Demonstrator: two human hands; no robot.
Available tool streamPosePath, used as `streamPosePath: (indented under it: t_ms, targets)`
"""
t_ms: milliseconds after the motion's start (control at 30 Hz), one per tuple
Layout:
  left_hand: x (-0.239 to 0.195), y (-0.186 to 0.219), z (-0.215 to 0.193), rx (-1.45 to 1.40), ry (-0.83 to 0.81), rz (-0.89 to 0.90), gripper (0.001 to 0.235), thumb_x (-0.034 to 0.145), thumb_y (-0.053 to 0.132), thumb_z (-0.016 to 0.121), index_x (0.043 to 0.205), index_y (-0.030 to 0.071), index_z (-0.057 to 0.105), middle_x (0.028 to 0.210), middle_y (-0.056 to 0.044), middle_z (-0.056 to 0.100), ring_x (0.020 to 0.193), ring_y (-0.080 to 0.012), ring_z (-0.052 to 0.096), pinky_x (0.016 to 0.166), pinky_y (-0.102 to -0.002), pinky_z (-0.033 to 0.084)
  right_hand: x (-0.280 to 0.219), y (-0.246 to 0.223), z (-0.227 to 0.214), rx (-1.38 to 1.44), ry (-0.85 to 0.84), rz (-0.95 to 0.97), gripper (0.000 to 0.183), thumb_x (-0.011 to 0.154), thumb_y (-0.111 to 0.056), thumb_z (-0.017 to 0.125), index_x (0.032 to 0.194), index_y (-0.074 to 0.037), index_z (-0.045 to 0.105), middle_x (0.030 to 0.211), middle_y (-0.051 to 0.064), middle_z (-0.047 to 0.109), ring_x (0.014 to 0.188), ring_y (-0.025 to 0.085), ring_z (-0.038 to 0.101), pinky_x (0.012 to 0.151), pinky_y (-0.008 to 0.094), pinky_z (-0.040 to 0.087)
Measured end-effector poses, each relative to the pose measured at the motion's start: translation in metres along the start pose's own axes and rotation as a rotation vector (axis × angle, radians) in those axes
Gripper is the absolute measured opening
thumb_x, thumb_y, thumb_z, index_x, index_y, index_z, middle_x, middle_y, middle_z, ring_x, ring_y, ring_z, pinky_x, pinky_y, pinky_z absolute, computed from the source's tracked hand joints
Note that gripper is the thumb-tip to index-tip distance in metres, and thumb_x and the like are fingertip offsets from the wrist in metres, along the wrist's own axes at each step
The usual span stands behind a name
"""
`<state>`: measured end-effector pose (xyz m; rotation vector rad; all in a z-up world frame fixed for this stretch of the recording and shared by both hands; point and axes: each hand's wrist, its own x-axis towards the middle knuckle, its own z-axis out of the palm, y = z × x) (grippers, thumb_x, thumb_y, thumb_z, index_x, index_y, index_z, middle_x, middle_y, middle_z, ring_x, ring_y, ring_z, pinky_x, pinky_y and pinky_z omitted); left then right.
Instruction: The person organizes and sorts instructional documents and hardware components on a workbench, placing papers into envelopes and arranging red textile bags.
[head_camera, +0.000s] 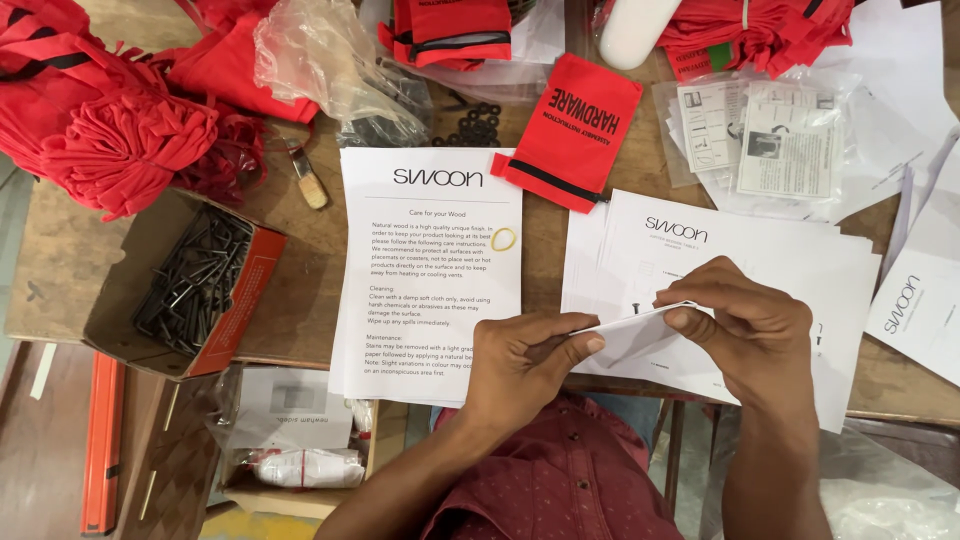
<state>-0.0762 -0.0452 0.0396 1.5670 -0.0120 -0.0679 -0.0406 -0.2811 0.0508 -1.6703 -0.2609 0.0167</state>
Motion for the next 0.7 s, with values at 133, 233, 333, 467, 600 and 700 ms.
streamPosePath:
  t_ms: [133, 233, 333, 467, 600, 700]
  targets:
    - [-0.001, -0.004, 0.0, -0.034, 0.012, -0.022, 0.017, 0.09, 0.007, 0.08, 0.106, 0.002, 0.08, 0.084, -0.007, 0.079, 0.066, -0.0038, 0.063, 0.055, -0.021, 0.05, 0.001, -0.004, 0.0, -0.038, -0.03, 0.008, 0.031, 0.082, 0.007, 0.078, 0.113, 0.004, 0.075, 0.101, 0.014, 0.073, 0.095, 0.018, 0.063, 0.076, 0.028, 0.05]
    - [0.0, -0.006, 0.0, -0.07, 0.027, -0.053, 0.016, 0.089, 0.005, 0.081, 0.105, 0.002, 0.081, 0.079, -0.005, 0.078, 0.06, -0.0009, 0.053, 0.051, -0.019, 0.042, 0.0, -0.003, 0.001, -0.071, -0.039, 0.0, 0.033, 0.082, 0.004, 0.078, 0.115, 0.004, 0.074, 0.103, 0.014, 0.074, 0.096, 0.019, 0.063, 0.077, 0.028, 0.049]
    - [0.001, -0.007, 0.0, -0.11, 0.031, -0.061, 0.015, 0.089, 0.003, 0.081, 0.104, 0.003, 0.081, 0.078, -0.003, 0.076, 0.06, 0.0004, 0.051, 0.051, -0.018, 0.04, 0.0, -0.003, 0.002, -0.038, -0.033, -0.015, 0.031, 0.084, 0.001, 0.078, 0.115, 0.004, 0.074, 0.104, 0.015, 0.075, 0.097, 0.02, 0.064, 0.079, 0.03, 0.051]
    - [0.001, -0.004, -0.001, -0.048, 0.037, -0.064, 0.015, 0.087, 0.001, 0.081, 0.102, 0.003, 0.082, 0.077, -0.003, 0.077, 0.059, -0.0003, 0.051, 0.051, -0.018, 0.041, -0.005, 0.008, 0.001, 0.134, -0.006, -0.067, 0.022, 0.091, -0.004, 0.079, 0.111, 0.004, 0.075, 0.101, 0.015, 0.075, 0.095, 0.02, 0.064, 0.081, 0.03, 0.051]
    - [-0.002, -0.014, -0.005, -0.07, 0.05, -0.007, 0.014, 0.087, -0.001, 0.081, 0.1, 0.002, 0.08, 0.085, -0.003, 0.079, 0.069, -0.0011, 0.065, 0.062, -0.018, 0.054, -0.008, 0.019, -0.012, 0.266, 0.052, -0.141, 0.013, 0.1, -0.006, 0.08, 0.106, 0.006, 0.076, 0.094, 0.015, 0.075, 0.086, 0.018, 0.062, 0.08, 0.029, 0.049]
    - [-0.002, -0.015, -0.01, -0.076, 0.07, -0.051, 0.014, 0.086, -0.004, 0.081, 0.099, 0.001, 0.081, 0.08, -0.006, 0.077, 0.068, -0.0034, 0.061, 0.06, -0.02, 0.051, -0.002, 0.002, -0.006, 0.24, 0.105, -0.134, 0.014, 0.101, -0.007, 0.078, 0.105, 0.006, 0.075, 0.091, 0.013, 0.074, 0.084, 0.017, 0.062, 0.079, 0.028, 0.048]
